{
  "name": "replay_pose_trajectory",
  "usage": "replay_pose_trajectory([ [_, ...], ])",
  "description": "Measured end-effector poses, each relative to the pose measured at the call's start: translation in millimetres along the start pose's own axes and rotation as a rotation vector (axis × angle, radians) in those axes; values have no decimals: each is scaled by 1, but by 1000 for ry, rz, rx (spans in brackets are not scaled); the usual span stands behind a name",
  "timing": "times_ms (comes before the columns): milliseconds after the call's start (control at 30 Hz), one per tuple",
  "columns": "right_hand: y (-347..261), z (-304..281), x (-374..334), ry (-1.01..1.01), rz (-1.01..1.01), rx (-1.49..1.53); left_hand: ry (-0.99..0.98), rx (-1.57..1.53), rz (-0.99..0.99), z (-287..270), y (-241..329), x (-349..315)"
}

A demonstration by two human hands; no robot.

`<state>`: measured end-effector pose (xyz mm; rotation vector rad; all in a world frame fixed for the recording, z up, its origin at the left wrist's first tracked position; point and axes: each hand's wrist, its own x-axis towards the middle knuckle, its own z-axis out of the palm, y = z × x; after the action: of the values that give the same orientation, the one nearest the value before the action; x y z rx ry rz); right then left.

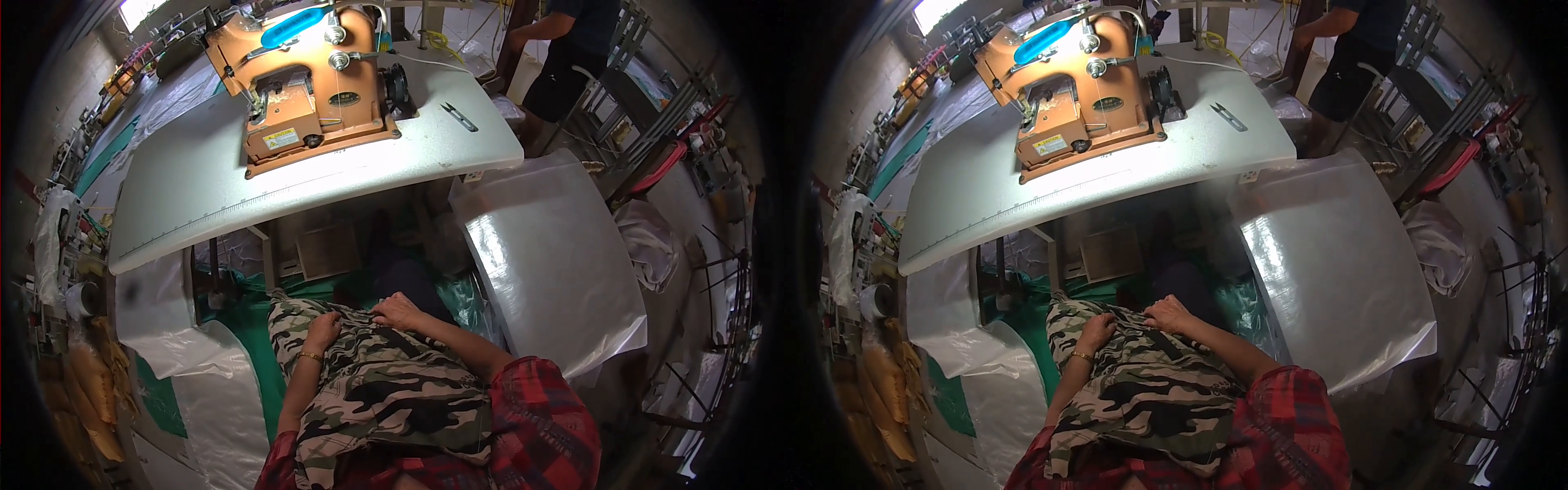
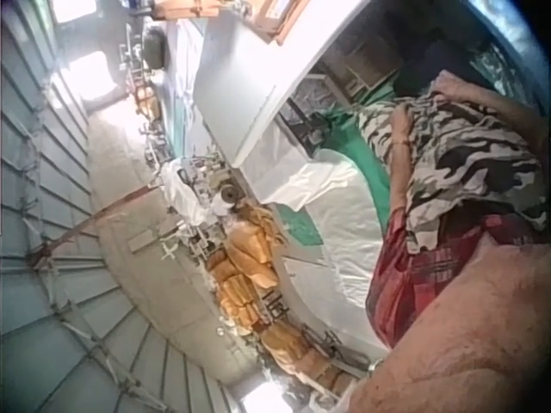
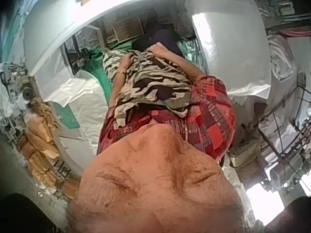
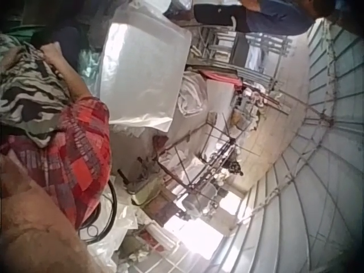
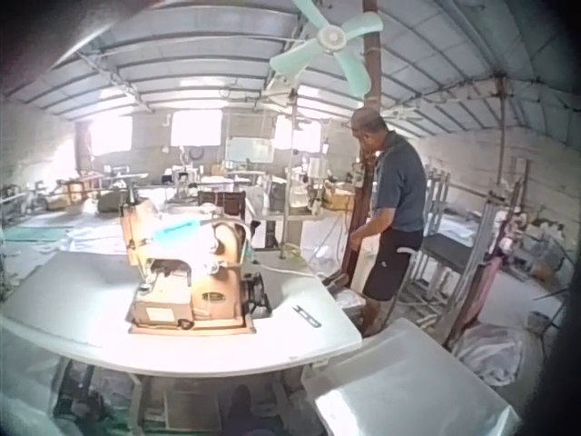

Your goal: The person sews clear plastic sheets using an industrial sewing machine.

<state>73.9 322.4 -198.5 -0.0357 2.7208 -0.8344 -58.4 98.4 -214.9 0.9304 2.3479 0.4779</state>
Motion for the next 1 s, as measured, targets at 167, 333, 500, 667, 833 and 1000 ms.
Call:
replay_pose_trajectory([
  [167, -2, 0, 1, -14, 1, -6, -12, 7, -4, 3, -3, 1],
  [333, 0, 2, 1, -6, 13, -3, -6, -2, 14, 6, -7, 4],
  [500, -2, 0, 3, -39, 27, -19, 7, -7, 3, 4, -5, 2],
  [667, -3, -1, 2, -41, 22, -23, 13, -29, 17, 3, -5, 1],
  [833, -2, 2, -1, -11, 5, -4, 30, -25, 27, 3, -3, -2],
  [1000, 1, 2, -1, 31, -25, -3, 45, -14, 28, 5, -5, 2],
])
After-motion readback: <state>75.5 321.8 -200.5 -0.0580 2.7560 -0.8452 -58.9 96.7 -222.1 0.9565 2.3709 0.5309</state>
